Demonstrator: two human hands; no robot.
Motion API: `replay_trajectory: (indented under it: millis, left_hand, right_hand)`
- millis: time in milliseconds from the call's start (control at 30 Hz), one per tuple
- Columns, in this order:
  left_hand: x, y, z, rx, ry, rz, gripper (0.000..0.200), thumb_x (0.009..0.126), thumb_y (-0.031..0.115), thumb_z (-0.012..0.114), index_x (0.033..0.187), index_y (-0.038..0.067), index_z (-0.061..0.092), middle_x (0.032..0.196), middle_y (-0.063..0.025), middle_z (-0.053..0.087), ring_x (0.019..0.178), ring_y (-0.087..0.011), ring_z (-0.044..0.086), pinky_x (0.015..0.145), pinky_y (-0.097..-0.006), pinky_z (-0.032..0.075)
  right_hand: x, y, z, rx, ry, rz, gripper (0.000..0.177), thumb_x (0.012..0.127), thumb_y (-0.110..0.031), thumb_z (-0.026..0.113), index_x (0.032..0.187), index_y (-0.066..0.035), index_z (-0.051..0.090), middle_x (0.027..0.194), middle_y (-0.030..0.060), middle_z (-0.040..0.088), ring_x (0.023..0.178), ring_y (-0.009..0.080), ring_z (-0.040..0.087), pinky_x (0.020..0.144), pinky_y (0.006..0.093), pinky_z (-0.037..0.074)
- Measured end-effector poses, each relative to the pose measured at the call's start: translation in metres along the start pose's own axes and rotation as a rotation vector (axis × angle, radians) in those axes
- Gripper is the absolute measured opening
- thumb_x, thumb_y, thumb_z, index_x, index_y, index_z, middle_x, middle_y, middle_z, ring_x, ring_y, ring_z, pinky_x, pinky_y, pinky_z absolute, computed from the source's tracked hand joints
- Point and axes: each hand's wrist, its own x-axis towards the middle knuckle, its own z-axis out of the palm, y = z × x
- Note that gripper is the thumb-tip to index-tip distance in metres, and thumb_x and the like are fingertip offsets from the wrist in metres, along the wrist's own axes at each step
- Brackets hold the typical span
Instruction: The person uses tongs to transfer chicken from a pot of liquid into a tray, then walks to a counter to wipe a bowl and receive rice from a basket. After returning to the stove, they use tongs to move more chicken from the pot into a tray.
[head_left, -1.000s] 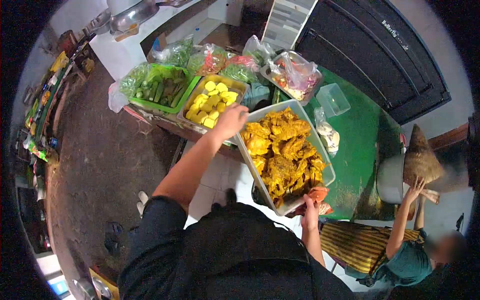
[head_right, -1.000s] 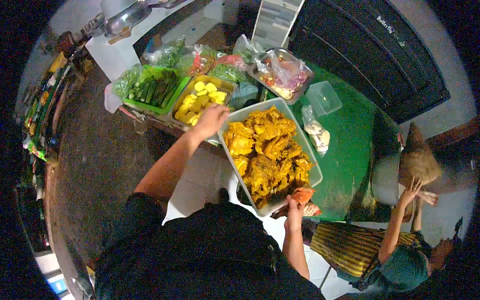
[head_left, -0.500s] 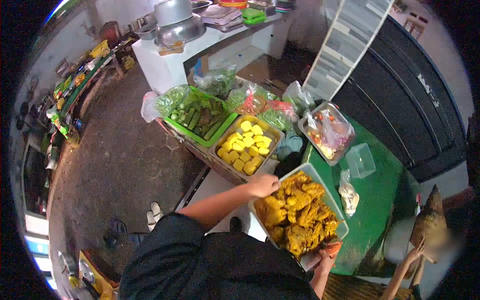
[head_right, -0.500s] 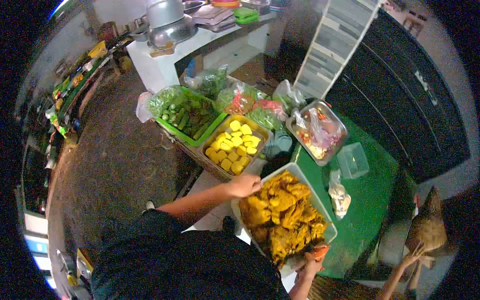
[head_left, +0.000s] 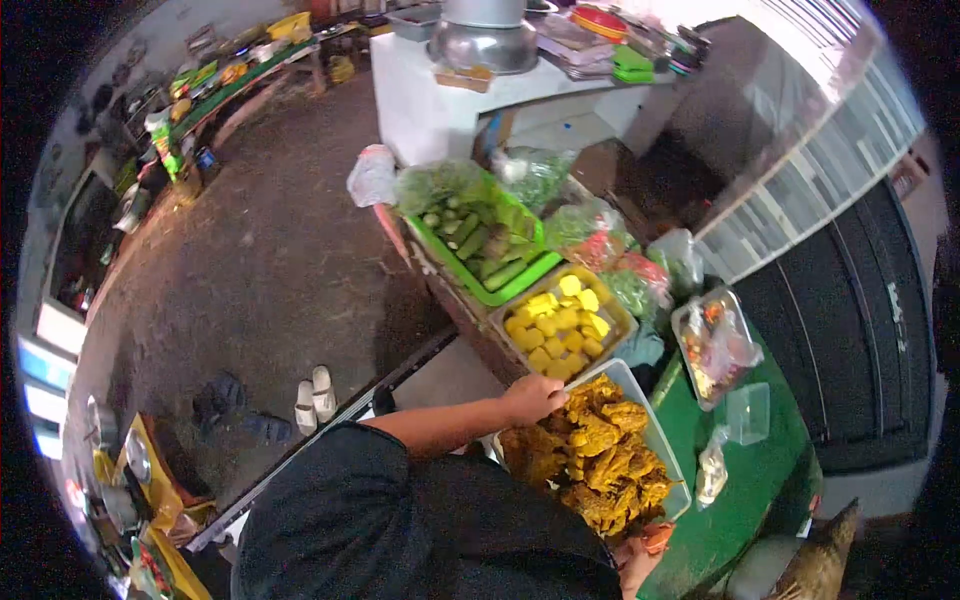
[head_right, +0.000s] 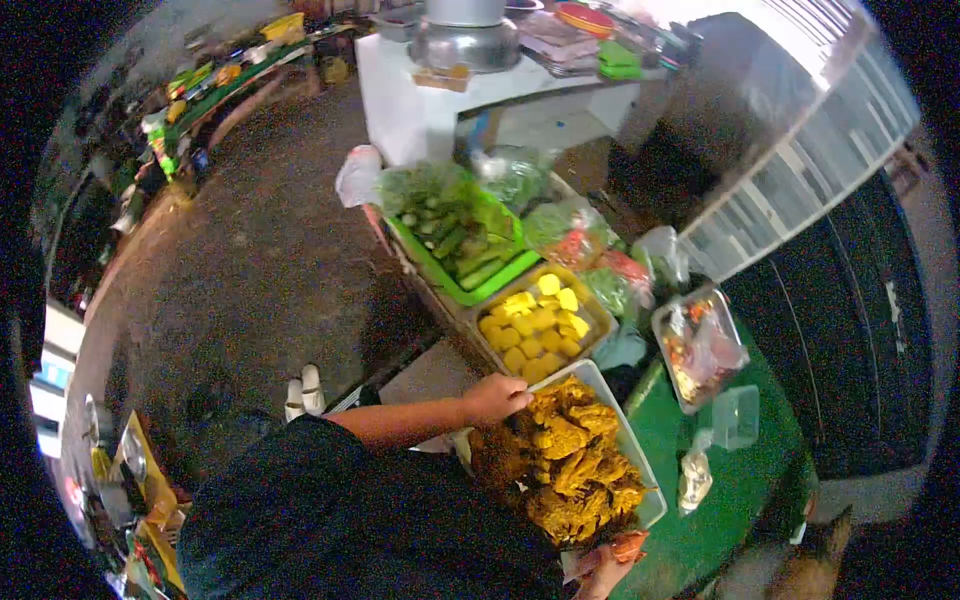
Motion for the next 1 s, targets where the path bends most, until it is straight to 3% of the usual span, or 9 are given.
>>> replay_trajectory:
  millis: [200,267,333,400,467,533,567,700,1000]
  left_hand:
    - [-0.055,-0.050,-0.140,-0.028,0.307,-0.052,0.033,0.087,0.030,0.052,0.077,0.000,0.053,0.065,-0.0211,0.052,0.062,-0.0395,0.053,0.057,-0.0458,0.039]
    - [-0.082,-0.083,-0.185,-0.034,0.391,-0.078,0.033,0.087,0.031,0.053,0.078,0.000,0.053,0.067,-0.0212,0.053,0.064,-0.0397,0.054,0.058,-0.0460,0.040]
    - [-0.105,-0.100,-0.248,-0.067,0.485,-0.105,0.033,0.086,0.031,0.054,0.078,0.000,0.053,0.068,-0.0214,0.054,0.065,-0.0399,0.055,0.059,-0.0461,0.040]
    - [-0.140,-0.111,-0.296,-0.098,0.574,-0.216,0.033,0.087,0.032,0.053,0.081,0.000,0.054,0.071,-0.0216,0.055,0.069,-0.0398,0.056,0.060,-0.0460,0.041]
    - [-0.169,-0.137,-0.340,-0.057,0.660,-0.293,0.031,0.087,0.032,0.053,0.085,0.001,0.055,0.071,-0.0205,0.056,0.070,-0.0391,0.057,0.061,-0.0459,0.042]
    - [-0.202,-0.155,-0.385,-0.082,0.751,-0.280,0.032,0.088,0.033,0.052,0.087,0.001,0.054,0.070,-0.0195,0.056,0.069,-0.0382,0.056,0.063,-0.0462,0.041]
    - [-0.217,-0.164,-0.409,-0.084,0.796,-0.310,0.032,0.088,0.033,0.052,0.087,0.001,0.054,0.070,-0.0195,0.056,0.069,-0.0382,0.056,0.063,-0.0462,0.041]
    - [-0.264,-0.206,-0.471,-0.059,0.881,-0.438,0.032,0.093,0.032,0.047,0.086,0.002,0.053,0.070,-0.0167,0.055,0.063,-0.0331,0.055,0.062,-0.0454,0.040]
    - [-0.318,-0.296,-0.606,-0.077,1.205,-0.428,0.028,0.094,0.028,0.048,0.082,0.003,0.051,0.064,-0.0133,0.051,0.058,-0.0296,0.049,0.058,-0.0439,0.038]
  right_hand:
    - [-0.020,-0.065,0.153,-0.044,-0.138,-0.249,0.058,0.063,0.007,0.063,0.117,-0.003,0.044,0.096,0.0064,0.053,0.077,0.0163,0.053,0.069,0.0285,0.046]
    - [-0.014,-0.074,0.209,-0.083,-0.277,-0.205,0.063,0.072,0.005,0.062,0.129,0.001,0.038,0.120,0.0123,0.049,0.100,0.0237,0.051,0.088,0.0354,0.043]
    - [-0.007,-0.073,0.266,-0.093,-0.344,-0.324,0.061,0.072,0.005,0.062,0.129,0.001,0.038,0.119,0.0130,0.050,0.102,0.0236,0.051,0.091,0.0346,0.042]
    - [-0.018,-0.087,0.331,-0.157,-0.507,-0.325,0.072,0.073,0.003,0.063,0.136,-0.003,0.029,0.121,0.0120,0.046,0.103,0.0218,0.051,0.080,0.0321,0.048]
    - [-0.043,-0.108,0.400,-0.235,-0.571,-0.299,0.066,0.075,0.003,0.060,0.134,-0.004,0.032,0.119,0.0109,0.048,0.102,0.0215,0.052,0.080,0.0310,0.048]
    - [-0.068,-0.121,0.471,-0.053,-0.850,-0.281,0.057,0.077,0.004,0.057,0.131,-0.003,0.037,0.115,0.0090,0.051,0.099,0.0204,0.052,0.079,0.0290,0.047]
    - [-0.047,-0.105,0.515,-0.124,-0.863,-0.451,0.052,0.076,0.003,0.059,0.125,-0.001,0.044,0.109,0.0063,0.053,0.096,0.0192,0.053,0.079,0.0298,0.047]
    - [-0.024,-0.080,0.648,-0.167,-1.100,-0.480,0.051,0.075,0.003,0.059,0.124,-0.001,0.044,0.109,0.0062,0.053,0.096,0.0191,0.053,0.079,0.0299,0.047]
    - [-0.208,-0.113,0.978,-0.246,-1.663,-0.515,0.050,0.075,0.003,0.060,0.123,-0.001,0.045,0.109,0.0061,0.054,0.096,0.0188,0.053,0.080,0.0304,0.047]
